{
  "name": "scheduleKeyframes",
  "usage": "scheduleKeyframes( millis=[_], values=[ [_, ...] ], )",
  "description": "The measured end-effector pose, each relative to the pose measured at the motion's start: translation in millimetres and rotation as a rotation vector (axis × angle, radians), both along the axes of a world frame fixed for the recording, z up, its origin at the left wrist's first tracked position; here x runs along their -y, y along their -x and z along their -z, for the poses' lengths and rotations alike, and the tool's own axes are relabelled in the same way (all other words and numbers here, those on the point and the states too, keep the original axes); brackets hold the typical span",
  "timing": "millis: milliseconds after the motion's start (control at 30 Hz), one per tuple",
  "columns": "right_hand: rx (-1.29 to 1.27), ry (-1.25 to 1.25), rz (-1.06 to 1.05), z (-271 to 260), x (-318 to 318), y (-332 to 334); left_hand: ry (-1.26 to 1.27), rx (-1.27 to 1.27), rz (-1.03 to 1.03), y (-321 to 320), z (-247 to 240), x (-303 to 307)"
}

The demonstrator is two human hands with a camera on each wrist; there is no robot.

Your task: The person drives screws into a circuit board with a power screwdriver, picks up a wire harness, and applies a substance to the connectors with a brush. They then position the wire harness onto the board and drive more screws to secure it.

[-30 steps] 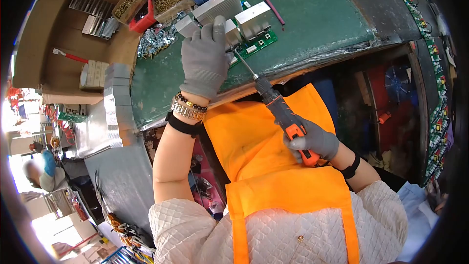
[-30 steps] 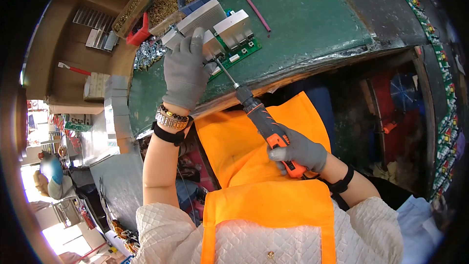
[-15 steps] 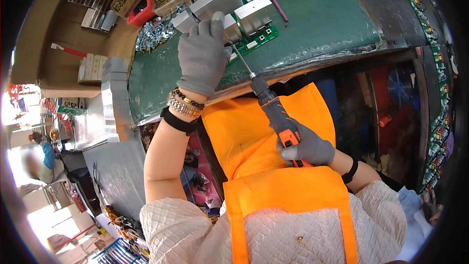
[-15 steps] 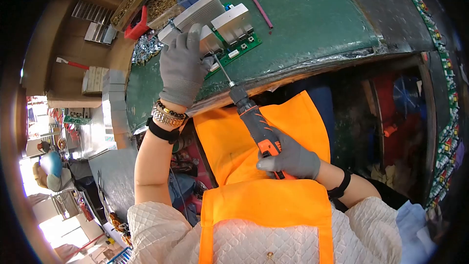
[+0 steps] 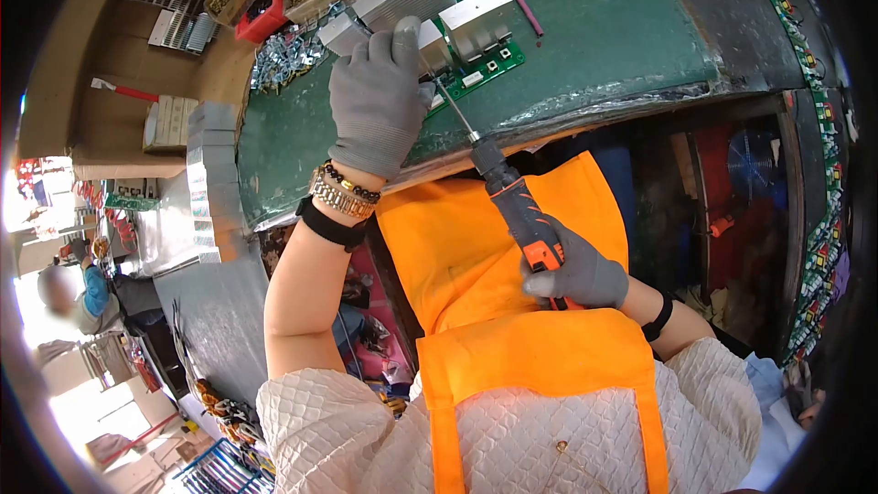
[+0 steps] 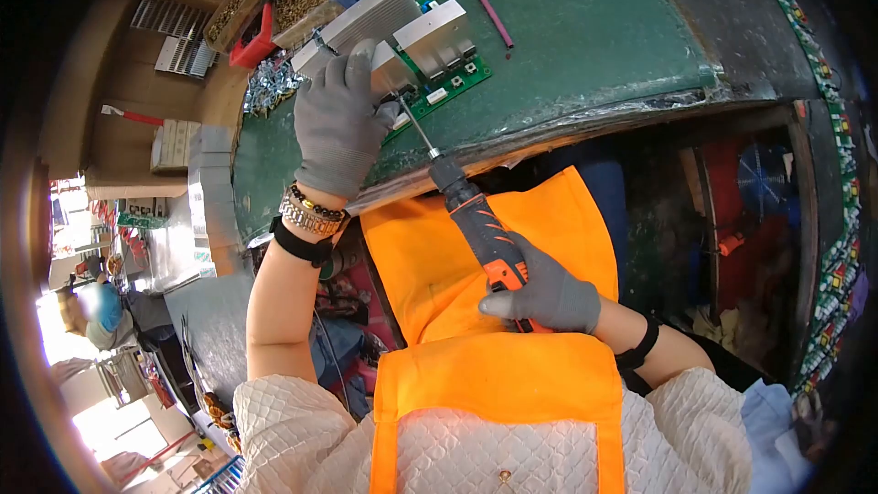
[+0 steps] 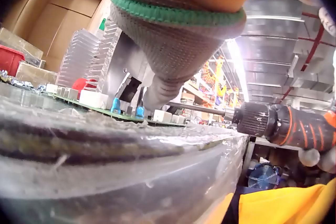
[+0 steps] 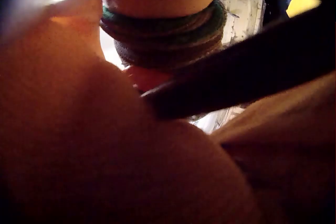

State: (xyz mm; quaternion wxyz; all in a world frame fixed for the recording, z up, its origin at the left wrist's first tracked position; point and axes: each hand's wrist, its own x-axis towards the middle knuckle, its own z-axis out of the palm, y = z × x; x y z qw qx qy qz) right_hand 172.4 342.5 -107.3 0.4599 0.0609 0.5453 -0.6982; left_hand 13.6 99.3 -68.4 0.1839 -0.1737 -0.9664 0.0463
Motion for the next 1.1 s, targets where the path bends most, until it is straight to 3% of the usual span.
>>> scheduleKeyframes(
  millis=[133, 600, 833, 867, 900, 967, 1000, 1033, 1100],
  values=[
    [0.027, -0.054, -0.008, -2, 0, 2, -0.012, -0.002, 0.01, 0, 0, 0],
    [0.225, 0.331, 0.055, 2, -2, 2, 0.013, 0.0, 0.029, 2, 2, 3],
    [0.229, 0.372, 0.083, -7, -18, 0, 0.032, 0.054, 0.017, 1, -4, 3],
    [0.082, 0.293, 0.027, -2, -28, -3, -0.017, 0.033, 0.134, 0, -13, 7],
    [-0.074, 0.21, -0.023, 1, -36, -2, -0.002, 0.003, 0.141, 12, -27, 15],
    [-0.07, 0.245, 0.009, 0, -54, 0, -0.241, 0.361, 0.301, 34, -57, 35],
    [-0.023, 0.27, 0.035, -1, -58, -2, -0.634, 0.309, 0.297, 53, -58, 38],
    [-0.041, 0.275, 0.029, 0, -59, -1, -0.627, 0.291, 0.299, 79, -63, 39],
    [-0.077, 0.207, 0.03, 0, -60, 5, -0.452, 0.392, 0.08, 137, -82, 38]
  ],
)
